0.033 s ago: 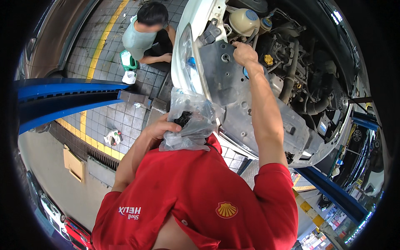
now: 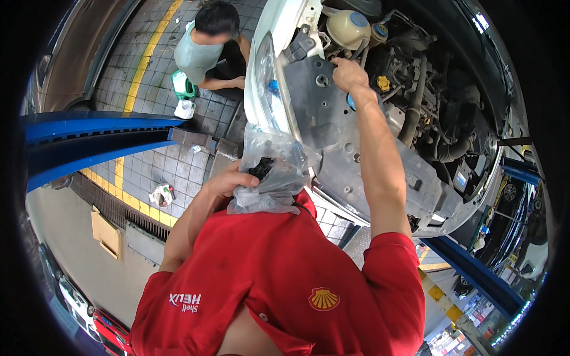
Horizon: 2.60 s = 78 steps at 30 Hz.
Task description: The person installs plastic fasteners into the front bumper area of a white car. They retrieve fasteners from a plastic bag and insert them into holes on the car's front cover, then walk around the garage.
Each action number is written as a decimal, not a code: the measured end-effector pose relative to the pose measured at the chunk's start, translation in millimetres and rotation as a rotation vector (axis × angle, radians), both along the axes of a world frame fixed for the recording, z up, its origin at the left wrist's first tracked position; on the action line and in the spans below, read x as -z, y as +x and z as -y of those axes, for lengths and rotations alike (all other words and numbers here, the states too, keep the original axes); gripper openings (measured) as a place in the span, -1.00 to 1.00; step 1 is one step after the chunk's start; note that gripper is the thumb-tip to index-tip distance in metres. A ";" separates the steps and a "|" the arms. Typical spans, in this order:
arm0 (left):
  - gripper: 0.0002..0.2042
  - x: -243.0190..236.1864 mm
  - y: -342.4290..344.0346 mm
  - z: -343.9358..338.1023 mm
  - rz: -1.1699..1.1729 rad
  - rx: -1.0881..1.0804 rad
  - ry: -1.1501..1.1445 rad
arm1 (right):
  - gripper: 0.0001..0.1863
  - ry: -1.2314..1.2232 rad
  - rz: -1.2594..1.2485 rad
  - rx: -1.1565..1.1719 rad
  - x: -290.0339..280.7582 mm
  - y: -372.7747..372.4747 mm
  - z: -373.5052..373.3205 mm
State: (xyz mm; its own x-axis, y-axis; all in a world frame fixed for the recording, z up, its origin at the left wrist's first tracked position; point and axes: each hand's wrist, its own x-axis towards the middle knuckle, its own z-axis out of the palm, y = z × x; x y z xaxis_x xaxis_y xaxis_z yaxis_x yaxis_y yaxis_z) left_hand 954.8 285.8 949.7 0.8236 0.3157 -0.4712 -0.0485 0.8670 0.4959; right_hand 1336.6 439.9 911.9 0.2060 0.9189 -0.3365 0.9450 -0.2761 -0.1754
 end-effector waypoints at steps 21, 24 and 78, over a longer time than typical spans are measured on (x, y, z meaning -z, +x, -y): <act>-0.27 6.4 4.2 -6.8 -0.041 0.017 0.025 | -0.83 0.024 -0.471 -0.375 -144.7 -147.0 197.4; -0.28 1.6 6.5 -6.1 -0.039 -0.005 0.006 | -0.81 -0.013 -0.437 -0.370 -144.7 -150.5 199.2; -0.11 6.4 14.3 -10.1 0.152 0.085 0.159 | -0.78 0.008 -0.322 -0.375 -144.5 -154.6 212.9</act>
